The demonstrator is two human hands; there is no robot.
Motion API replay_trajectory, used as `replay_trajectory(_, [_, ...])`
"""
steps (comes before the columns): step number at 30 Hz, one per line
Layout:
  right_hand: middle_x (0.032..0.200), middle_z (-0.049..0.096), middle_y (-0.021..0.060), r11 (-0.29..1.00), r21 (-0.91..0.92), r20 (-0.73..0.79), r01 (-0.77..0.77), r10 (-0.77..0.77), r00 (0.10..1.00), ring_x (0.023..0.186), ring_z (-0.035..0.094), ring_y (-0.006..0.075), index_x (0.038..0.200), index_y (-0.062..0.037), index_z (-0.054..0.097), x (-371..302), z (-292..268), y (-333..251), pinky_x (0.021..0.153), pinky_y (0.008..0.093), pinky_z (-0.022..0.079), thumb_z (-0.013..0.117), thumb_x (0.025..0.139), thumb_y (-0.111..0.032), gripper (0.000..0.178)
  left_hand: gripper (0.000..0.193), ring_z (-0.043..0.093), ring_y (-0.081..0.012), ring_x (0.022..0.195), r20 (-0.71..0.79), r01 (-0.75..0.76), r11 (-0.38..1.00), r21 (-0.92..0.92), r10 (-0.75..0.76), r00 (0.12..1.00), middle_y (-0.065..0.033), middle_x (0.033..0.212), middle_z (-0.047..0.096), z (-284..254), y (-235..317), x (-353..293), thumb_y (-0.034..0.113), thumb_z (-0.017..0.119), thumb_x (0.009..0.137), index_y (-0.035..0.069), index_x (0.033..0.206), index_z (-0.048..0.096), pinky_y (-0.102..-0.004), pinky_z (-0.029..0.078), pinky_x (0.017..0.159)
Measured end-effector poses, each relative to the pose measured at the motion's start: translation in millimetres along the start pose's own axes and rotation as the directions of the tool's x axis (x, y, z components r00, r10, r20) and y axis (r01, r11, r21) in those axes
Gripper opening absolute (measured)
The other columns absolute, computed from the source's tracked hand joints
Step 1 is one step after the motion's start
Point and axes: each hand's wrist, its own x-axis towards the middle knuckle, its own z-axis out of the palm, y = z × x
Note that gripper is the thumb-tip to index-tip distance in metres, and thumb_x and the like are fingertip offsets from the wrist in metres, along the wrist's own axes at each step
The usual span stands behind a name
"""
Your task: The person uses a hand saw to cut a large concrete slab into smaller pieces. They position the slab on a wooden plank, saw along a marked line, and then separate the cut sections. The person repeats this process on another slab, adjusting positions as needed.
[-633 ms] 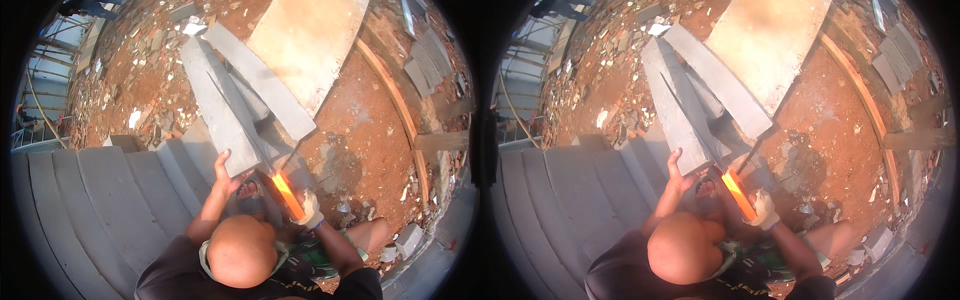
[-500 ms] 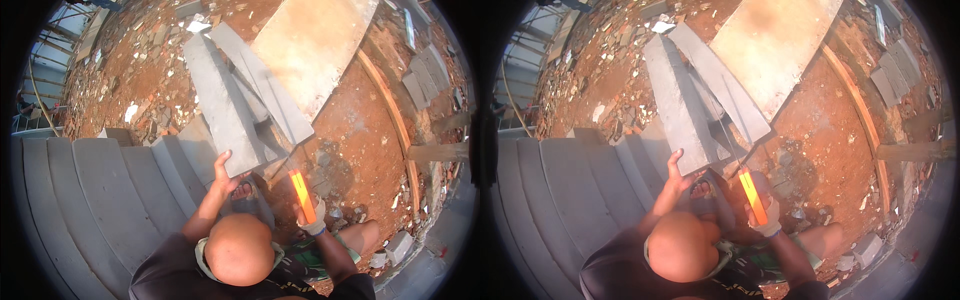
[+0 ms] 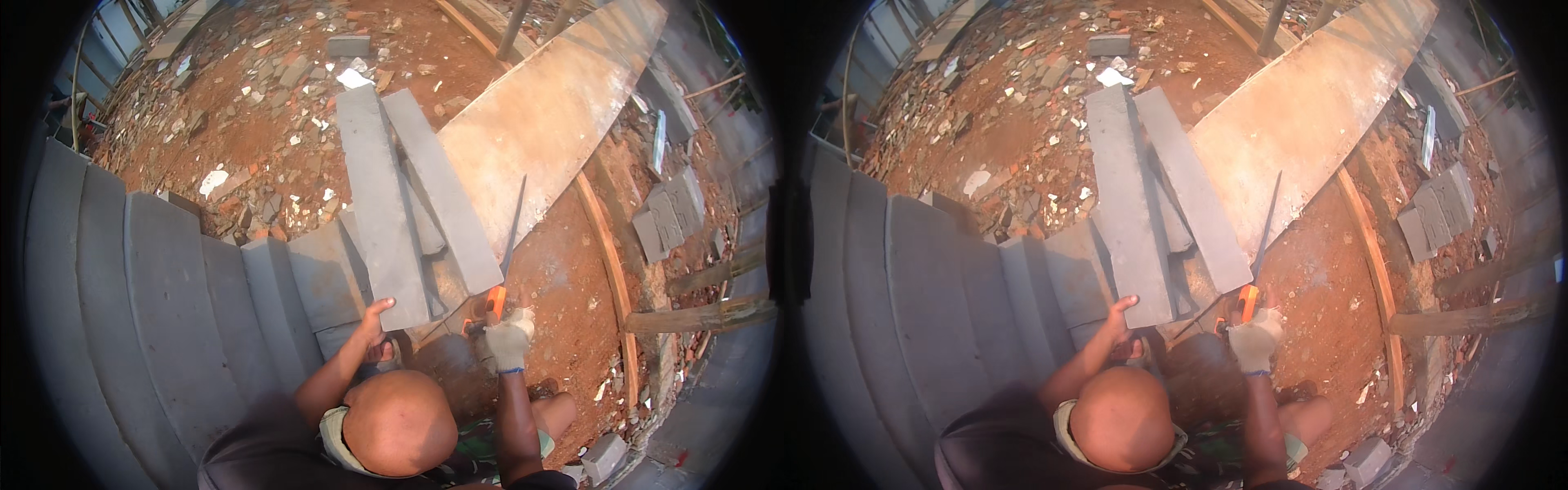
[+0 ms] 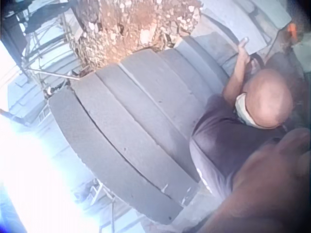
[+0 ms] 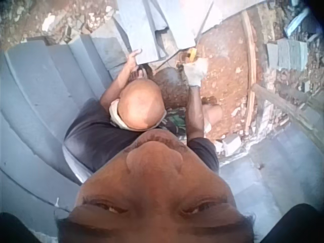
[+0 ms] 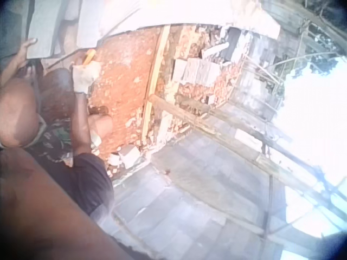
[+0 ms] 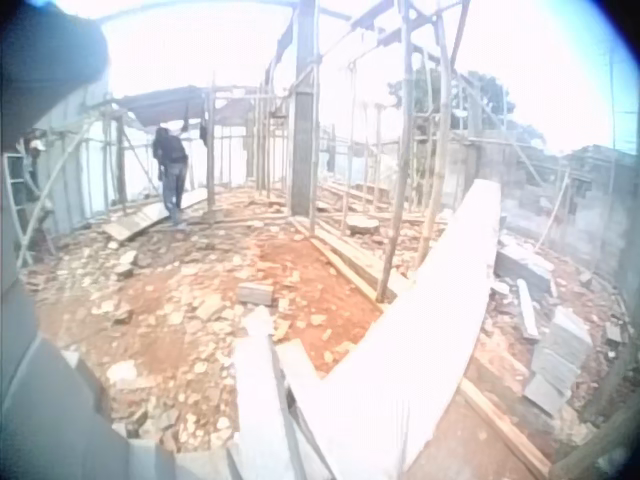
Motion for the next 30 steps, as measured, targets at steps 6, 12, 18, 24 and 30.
replay_trajectory(6, [0.134, 0.06, 0.0243, 0.769, 0.503, 0.616, -0.395, 0.002, 0.788, 0.125, 0.059, 0.0312, 0.152, -0.0033, 0.041, 119, 114, -82, 0.102, 0.0421, 0.05, 0.081, 0.088, -0.033, 0.081, 0.096, 0.041, -0.0344, 0.135, 0.037, 0.011, 1.0, 0.022, -0.012, 0.999, -0.0155, 0.148, 0.045, 31, 10, -16, 0.039, 0.075, 0.075, 0.016, 0.157, 0.031, -0.0523, 0.034, 0.11])
replay_trajectory(12, [0.151, 0.048, 0.029, 0.889, 0.354, 0.613, -0.29, 0.014, 0.79, 0.138, 0.052, 0.0368, 0.157, -0.0049, 0.036, 208, 183, -164, 0.113, 0.0442, 0.042, 0.071, 0.089, -0.059, 0.093, 0.1, 0.042, -0.0352, 0.135, 0.131, -0.139, 0.989, -0.056, 0.145, 0.981, -0.0179, 0.148, 0.045, 30, -2, 4, 0.029, 0.075, 0.072, 0.011, 0.158, 0.028, -0.0503, 0.035, 0.112])
replay_trajectory(18, [0.157, 0.043, 0.0238, 0.846, 0.313, 0.718, -0.432, 0.087, 0.691, 0.145, 0.043, 0.0361, 0.159, -0.005, 0.033, 236, 208, -194, 0.117, 0.0442, 0.035, 0.07, 0.085, -0.06, 0.099, 0.093, 0.047, -0.0346, 0.132, 0.198, -0.103, 0.984, -0.146, 0.131, 0.971, -0.0202, 0.142, 0.05, 5, -14, 17, 0.018, 0.073, 0.078, 0.006, 0.158, 0.027, -0.0479, 0.04, 0.11])
replay_trajectory(24, [0.158, 0.04, 0.0228, 0.541, 0.554, 0.743, -0.633, 0.023, 0.669, 0.145, 0.04, 0.033, 0.159, -0.0028, 0.031, 241, 234, -174, 0.116, 0.0437, 0.036, 0.084, 0.077, -0.037, 0.104, 0.092, 0.052, -0.0328, 0.127, 0.188, -0.194, 0.975, -0.109, 0.211, 0.959, -0.019, 0.139, 0.053, 15, -3, 12, 0.014, 0.076, 0.077, 0.003, 0.156, 0.031, -0.0438, 0.045, 0.105])
replay_trajectory(30, [0.143, 0.051, 0.0244, 0.487, 0.589, 0.74, -0.645, -0.004, 0.672, 0.126, 0.057, 0.0315, 0.156, 0.0025, 0.031, 233, 212, -176, 0.101, 0.042, 0.051, 0.082, 0.08, -0.019, 0.094, 0.091, 0.054, -0.0309, 0.125, 0.215, -0.227, 0.973, -0.033, 0.229, 0.949, -0.0179, 0.137, 0.054, 16, -8, -3, 0.014, 0.078, 0.077, 0.003, 0.154, 0.032, -0.0429, 0.046, 0.105])
